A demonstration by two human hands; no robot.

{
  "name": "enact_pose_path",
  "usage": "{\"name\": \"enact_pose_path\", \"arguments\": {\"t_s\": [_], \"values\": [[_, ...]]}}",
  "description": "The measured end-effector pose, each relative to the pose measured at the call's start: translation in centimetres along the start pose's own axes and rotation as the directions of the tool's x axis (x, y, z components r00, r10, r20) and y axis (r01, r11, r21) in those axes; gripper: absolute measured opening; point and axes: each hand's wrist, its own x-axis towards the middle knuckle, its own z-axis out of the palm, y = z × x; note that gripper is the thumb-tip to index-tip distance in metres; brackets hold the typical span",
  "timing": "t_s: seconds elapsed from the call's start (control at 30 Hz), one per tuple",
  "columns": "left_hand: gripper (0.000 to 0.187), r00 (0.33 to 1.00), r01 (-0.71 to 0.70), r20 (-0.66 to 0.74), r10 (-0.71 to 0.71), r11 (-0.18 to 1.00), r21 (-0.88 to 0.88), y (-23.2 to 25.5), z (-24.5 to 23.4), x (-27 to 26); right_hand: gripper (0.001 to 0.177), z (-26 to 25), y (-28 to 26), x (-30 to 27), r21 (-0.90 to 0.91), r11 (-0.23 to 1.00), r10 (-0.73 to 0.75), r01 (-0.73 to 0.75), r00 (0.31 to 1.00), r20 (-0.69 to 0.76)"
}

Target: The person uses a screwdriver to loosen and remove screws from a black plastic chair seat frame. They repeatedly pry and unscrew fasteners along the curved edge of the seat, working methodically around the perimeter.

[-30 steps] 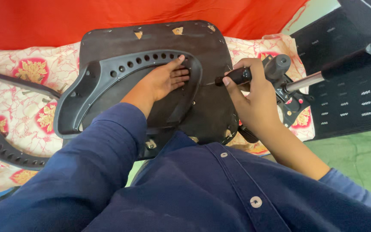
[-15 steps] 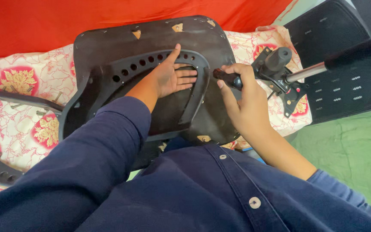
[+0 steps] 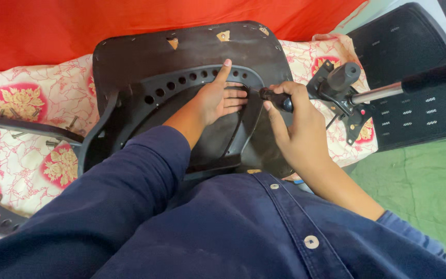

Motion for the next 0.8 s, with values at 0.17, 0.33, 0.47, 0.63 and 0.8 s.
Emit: {"name": "enact_pose_path", "arguments": {"t_s": [0.17, 0.33, 0.47, 0.63, 0.8], "values": [[0.101, 1.000, 0.022, -0.002, -0.022, 1.000, -0.012, 0.0, -0.1, 0.3, 0.029, 0.1, -0.9, 1.1, -0.004, 1.000, 0.000, 0.000, 0.999, 0.039], [0.096, 0.999, 0.032, 0.012, -0.032, 0.999, 0.002, 0.1, -0.2, 0.1, 0.027, 1.2, -1.2, 2.1, 0.237, 0.967, -0.113, 0.089, 0.990, 0.088], [0.092, 0.999, 0.031, 0.018, -0.030, 0.999, -0.017, 0.3, -0.1, -0.3, 0.021, 2.8, -0.7, 2.7, 0.431, 0.902, -0.047, -0.035, 0.983, 0.177], [0.090, 1.000, 0.009, 0.029, -0.009, 1.000, -0.007, 0.4, 0.1, -0.8, 0.004, 3.7, -0.5, 2.6, 0.591, 0.793, 0.035, -0.150, 0.979, 0.201], [0.091, 0.999, 0.011, 0.032, -0.011, 1.000, 0.000, 0.5, -0.1, -1.1, 0.023, 4.4, -0.3, 3.8, 0.731, 0.682, 0.014, -0.038, 0.999, 0.039]]}}
